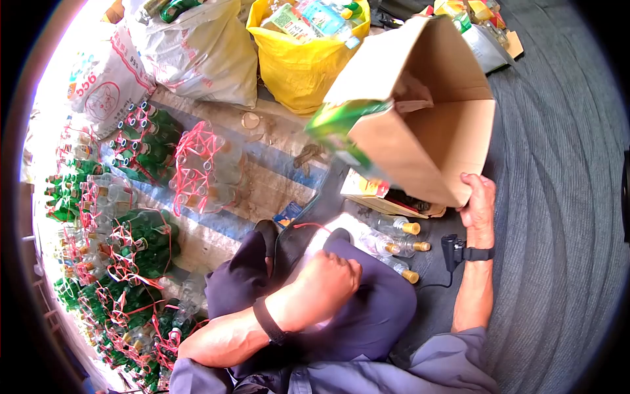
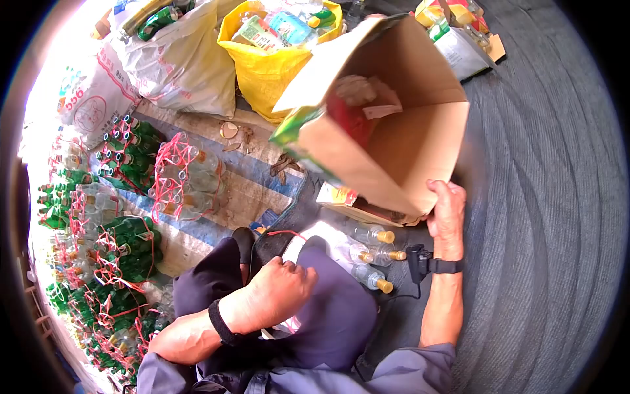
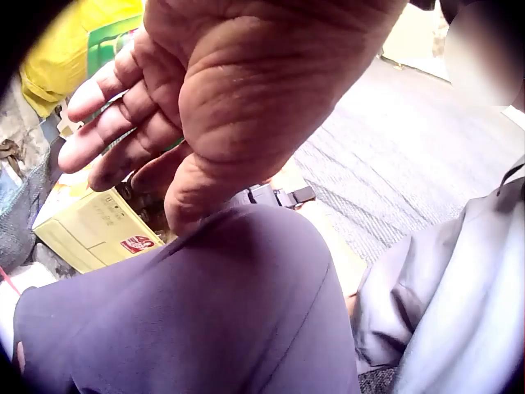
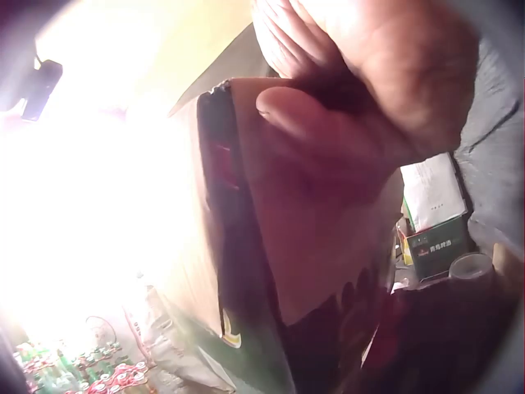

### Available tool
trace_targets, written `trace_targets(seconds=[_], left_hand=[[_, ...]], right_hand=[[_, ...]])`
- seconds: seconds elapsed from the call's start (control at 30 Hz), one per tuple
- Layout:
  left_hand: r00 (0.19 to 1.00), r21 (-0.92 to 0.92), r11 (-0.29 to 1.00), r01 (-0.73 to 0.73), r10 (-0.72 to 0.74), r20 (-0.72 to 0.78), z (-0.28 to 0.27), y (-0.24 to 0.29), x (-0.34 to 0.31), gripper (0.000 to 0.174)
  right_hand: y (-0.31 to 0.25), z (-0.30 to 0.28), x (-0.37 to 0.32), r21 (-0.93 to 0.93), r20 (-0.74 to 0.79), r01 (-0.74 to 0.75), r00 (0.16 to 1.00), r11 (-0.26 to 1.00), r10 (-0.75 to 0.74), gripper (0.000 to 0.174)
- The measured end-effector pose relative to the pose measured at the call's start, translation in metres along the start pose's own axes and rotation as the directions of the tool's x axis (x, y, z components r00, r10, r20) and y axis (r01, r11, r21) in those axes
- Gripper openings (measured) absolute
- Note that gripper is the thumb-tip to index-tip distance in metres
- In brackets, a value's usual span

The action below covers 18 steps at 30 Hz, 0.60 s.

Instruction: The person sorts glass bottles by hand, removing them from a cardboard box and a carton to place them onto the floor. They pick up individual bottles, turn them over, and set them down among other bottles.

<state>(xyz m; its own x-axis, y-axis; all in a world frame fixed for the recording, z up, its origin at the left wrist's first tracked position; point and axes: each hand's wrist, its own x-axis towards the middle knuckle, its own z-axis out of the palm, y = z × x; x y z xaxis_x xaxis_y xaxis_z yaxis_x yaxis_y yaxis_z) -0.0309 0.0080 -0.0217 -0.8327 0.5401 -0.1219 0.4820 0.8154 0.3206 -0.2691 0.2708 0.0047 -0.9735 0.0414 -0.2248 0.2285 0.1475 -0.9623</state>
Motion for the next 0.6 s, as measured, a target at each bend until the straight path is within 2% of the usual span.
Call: trace_targets(seconds=[0.1, 0.23, 0.3, 0.4, 0.43, 0.53, 0.57, 0.6], left_hand=[[1.000, 0.010, 1.000, -0.019, 0.019, -0.001, -0.001, 0.001, 0.001, 0.017], [0.999, 0.008, 0.999, -0.031, 0.031, -0.008, 0.000, 0.003, 0.001, 0.014], [0.999, 0.002, 0.999, -0.033, 0.033, -0.029, 0.002, 0.004, 0.002, 0.014], [0.998, -0.007, 0.999, -0.039, 0.038, -0.049, 0.002, 0.003, 0.002, 0.014], [0.998, -0.008, 0.999, -0.043, 0.043, -0.051, 0.001, 0.002, 0.002, 0.014], [0.999, -0.023, 0.999, -0.033, 0.033, -0.027, -0.003, 0.001, 0.003, 0.016], [0.999, -0.027, 0.999, -0.029, 0.029, -0.026, -0.004, 0.000, 0.003, 0.016], [0.999, -0.022, 1.000, -0.021, 0.021, -0.027, -0.004, -0.001, 0.004, 0.016]], right_hand=[[-0.016, -0.012, 0.024, -0.010, -0.043, -0.035, 0.998, 0.999, 0.035, 0.017], [-0.023, -0.004, 0.071, 0.119, -0.151, 0.049, 0.988, 0.992, -0.031, 0.012], [-0.022, 0.001, 0.105, 0.220, -0.157, 0.078, 0.987, 0.972, -0.044, 0.011], [-0.021, 0.018, 0.151, 0.337, -0.181, 0.037, 0.983, 0.941, 0.026, 0.012], [-0.020, 0.023, 0.162, 0.331, -0.094, 0.047, 0.995, 0.942, -0.017, 0.012], [-0.005, 0.041, 0.206, 0.421, -0.133, 0.028, 0.991, 0.906, 0.031, 0.013], [0.000, 0.049, 0.212, 0.420, -0.151, 0.068, 0.989, 0.905, -0.004, 0.013], [0.009, 0.049, 0.228, 0.427, -0.151, 0.034, 0.988, 0.904, 0.035, 0.013]])
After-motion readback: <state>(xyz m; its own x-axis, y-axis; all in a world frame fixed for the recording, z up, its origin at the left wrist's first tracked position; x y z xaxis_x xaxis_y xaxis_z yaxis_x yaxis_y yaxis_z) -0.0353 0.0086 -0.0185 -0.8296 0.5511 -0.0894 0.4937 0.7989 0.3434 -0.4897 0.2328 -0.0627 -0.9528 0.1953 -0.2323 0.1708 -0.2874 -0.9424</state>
